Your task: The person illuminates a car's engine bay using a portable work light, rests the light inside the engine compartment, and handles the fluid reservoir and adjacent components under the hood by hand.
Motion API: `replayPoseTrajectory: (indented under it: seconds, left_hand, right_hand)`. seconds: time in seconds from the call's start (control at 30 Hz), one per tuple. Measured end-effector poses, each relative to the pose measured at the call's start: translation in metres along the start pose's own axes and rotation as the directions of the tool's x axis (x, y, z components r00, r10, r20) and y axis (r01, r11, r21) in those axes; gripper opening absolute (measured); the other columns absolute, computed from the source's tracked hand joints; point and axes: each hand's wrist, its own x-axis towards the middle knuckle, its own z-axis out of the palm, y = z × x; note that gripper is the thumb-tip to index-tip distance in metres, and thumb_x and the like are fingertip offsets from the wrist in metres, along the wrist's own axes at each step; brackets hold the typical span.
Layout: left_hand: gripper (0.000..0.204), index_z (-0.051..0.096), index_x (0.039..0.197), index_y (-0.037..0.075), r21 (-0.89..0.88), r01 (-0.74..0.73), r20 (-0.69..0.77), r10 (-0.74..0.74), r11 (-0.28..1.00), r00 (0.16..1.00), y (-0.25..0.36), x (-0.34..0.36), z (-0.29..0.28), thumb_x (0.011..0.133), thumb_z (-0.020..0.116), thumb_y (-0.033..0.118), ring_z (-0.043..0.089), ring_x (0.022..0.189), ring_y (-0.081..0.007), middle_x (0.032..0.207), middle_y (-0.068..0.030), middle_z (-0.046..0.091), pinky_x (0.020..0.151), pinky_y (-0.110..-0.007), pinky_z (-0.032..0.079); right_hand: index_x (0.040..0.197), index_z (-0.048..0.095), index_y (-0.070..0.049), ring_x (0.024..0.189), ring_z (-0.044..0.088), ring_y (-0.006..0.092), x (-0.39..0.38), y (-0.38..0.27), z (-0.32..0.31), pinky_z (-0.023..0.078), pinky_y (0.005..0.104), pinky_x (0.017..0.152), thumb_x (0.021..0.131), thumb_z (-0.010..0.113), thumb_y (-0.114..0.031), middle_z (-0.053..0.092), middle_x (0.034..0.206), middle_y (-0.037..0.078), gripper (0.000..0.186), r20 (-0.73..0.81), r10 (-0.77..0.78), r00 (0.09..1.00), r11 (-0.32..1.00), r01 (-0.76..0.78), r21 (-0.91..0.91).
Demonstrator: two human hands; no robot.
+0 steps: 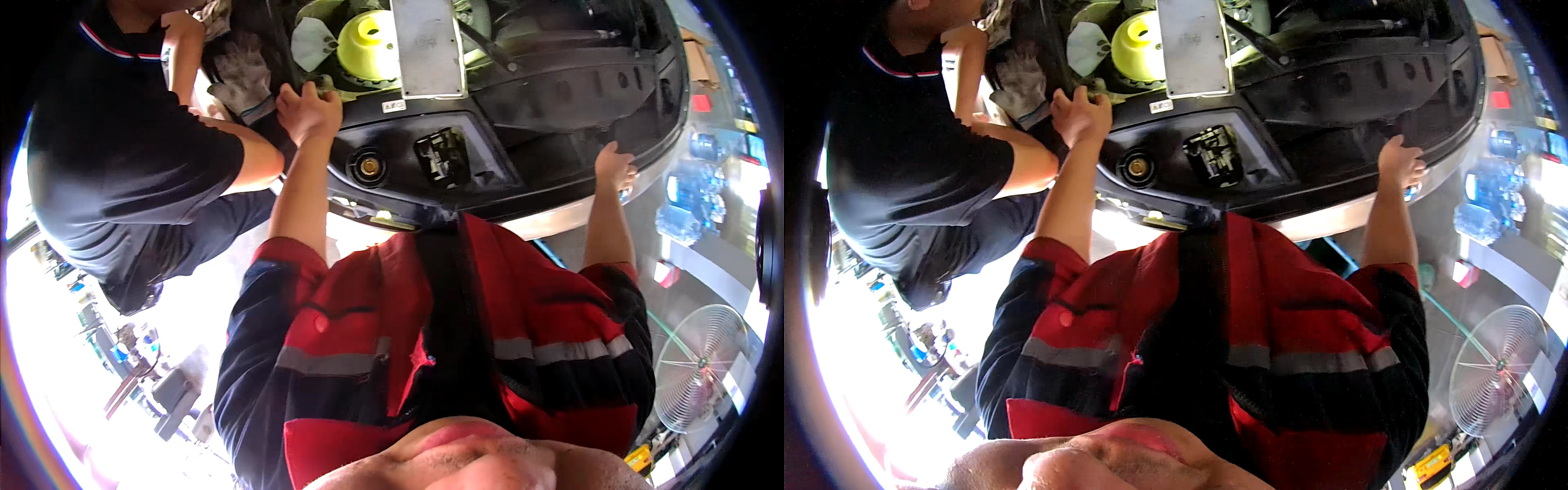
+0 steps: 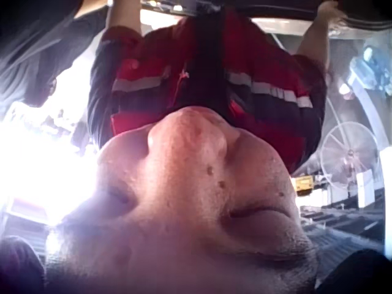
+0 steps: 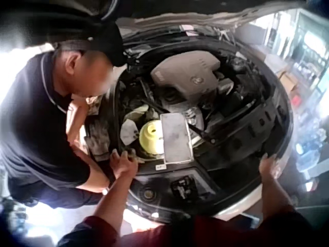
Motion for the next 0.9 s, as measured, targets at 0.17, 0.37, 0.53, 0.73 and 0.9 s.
replayPoseTrajectory:
  seconds: [0.17,0.37,0.53,0.73,0.9]
  left_hand:
    - [0.036,0.072,0.110,0.015,0.020,-0.043,-0.051,0.044,0.999,0.998,0.002,0.000,0.006,0.083,0.066,0.038,0.044,0.130,-0.0425,0.145,-0.0216,0.045,0.105,-0.054,0.040]
    - [0.036,0.073,0.112,0.019,0.067,-0.006,-0.040,0.009,0.998,0.999,-0.002,0.001,0.010,0.083,0.066,0.038,0.044,0.131,-0.0412,0.145,-0.0203,0.045,0.107,-0.053,0.039]
    - [0.039,0.073,0.117,0.021,0.111,0.035,-0.003,-0.035,0.993,0.999,0.004,0.005,0.008,0.083,0.065,0.038,0.042,0.134,-0.0397,0.147,-0.0182,0.045,0.109,-0.053,0.038]
    - [0.040,0.072,0.119,0.021,0.083,0.041,-0.016,-0.040,0.996,0.999,0.001,0.002,0.009,0.084,0.065,0.039,0.041,0.135,-0.0376,0.148,-0.0171,0.044,0.110,-0.053,0.038]
    - [0.039,0.073,0.119,0.021,0.067,0.062,-0.004,-0.061,0.996,0.998,0.002,0.002,0.007,0.086,0.064,0.040,0.042,0.135,-0.0378,0.150,-0.0167,0.044,0.112,-0.053,0.036]
  right_hand:
    - [0.144,0.046,0.000,0.143,0.036,0.0426,0.002,0.004,-0.004,0.028,0.0556,0.116,0.095,0.045,-0.063,0.042,0.149,0.030,0.080,0.026,0.017,1.000,1.000,-0.017,0.013]
    - [0.147,0.040,0.004,0.145,0.034,0.0431,-0.009,-0.011,-0.022,0.028,0.0536,0.117,0.097,0.044,-0.060,0.038,0.151,0.032,0.082,0.095,0.007,0.995,1.000,-0.006,-0.017]
    - [0.149,0.036,0.007,0.145,0.032,0.0438,-0.010,-0.017,-0.028,0.025,0.0551,0.119,0.097,0.045,-0.057,0.034,0.153,0.032,0.082,0.137,0.006,0.991,0.999,-0.001,-0.042]
    - [0.148,0.034,0.009,0.145,0.032,0.0431,-0.011,-0.014,-0.025,0.025,0.0555,0.118,0.094,0.049,-0.052,0.033,0.154,0.033,0.082,0.111,0.002,0.994,1.000,0.000,-0.011]
    - [0.150,0.032,0.008,0.147,0.030,0.0419,-0.013,-0.013,-0.024,0.025,0.0556,0.118,0.094,0.048,-0.050,0.031,0.155,0.033,0.083,0.145,0.010,0.989,1.000,-0.008,-0.017]
